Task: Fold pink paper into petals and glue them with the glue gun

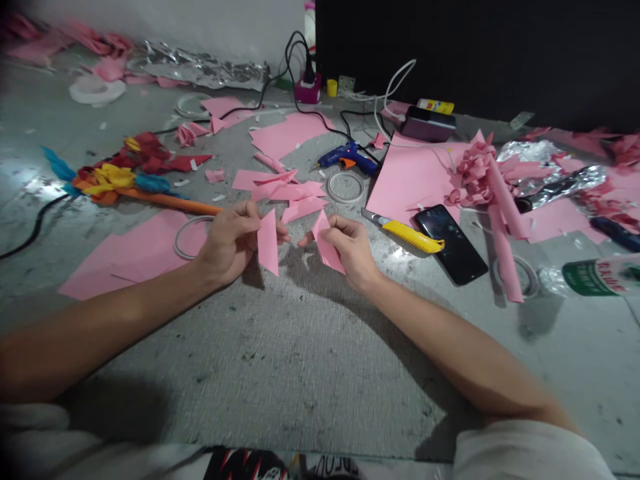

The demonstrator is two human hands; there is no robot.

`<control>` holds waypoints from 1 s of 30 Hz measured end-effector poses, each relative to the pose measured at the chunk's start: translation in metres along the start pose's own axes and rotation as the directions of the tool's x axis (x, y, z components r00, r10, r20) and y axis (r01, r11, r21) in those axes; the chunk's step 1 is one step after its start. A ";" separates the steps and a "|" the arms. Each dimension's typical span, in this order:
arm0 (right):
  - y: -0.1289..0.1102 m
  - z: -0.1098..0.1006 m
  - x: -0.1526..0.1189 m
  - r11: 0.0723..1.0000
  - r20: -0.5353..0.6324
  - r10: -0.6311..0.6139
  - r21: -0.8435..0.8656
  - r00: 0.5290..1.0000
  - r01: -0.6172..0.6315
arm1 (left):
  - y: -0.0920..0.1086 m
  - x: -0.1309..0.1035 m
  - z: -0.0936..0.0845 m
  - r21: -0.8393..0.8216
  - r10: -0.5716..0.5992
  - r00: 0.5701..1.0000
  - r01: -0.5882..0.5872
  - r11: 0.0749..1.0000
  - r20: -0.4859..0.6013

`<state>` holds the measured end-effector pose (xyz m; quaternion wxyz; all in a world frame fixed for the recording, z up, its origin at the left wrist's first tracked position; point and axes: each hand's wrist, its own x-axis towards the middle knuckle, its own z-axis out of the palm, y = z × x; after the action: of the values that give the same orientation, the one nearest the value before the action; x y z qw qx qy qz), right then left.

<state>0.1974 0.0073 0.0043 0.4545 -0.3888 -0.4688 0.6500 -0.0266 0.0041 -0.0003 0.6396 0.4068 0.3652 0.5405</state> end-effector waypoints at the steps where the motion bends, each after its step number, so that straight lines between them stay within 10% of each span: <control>1: 0.000 0.000 0.000 1.000 0.017 0.003 0.005 1.000 -0.003 | 0.000 0.000 -0.001 0.001 0.003 1.000 -0.003 1.000 0.008; 30: 0.004 0.003 -0.003 0.978 0.025 -0.095 -0.186 0.995 0.098 | -0.011 -0.003 0.005 0.310 0.190 0.978 -0.155 0.938 -0.084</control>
<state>0.1951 0.0030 0.0016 0.4430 -0.4015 -0.5498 0.5833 -0.0176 0.0000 -0.0082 0.4986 0.4989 0.4416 0.5545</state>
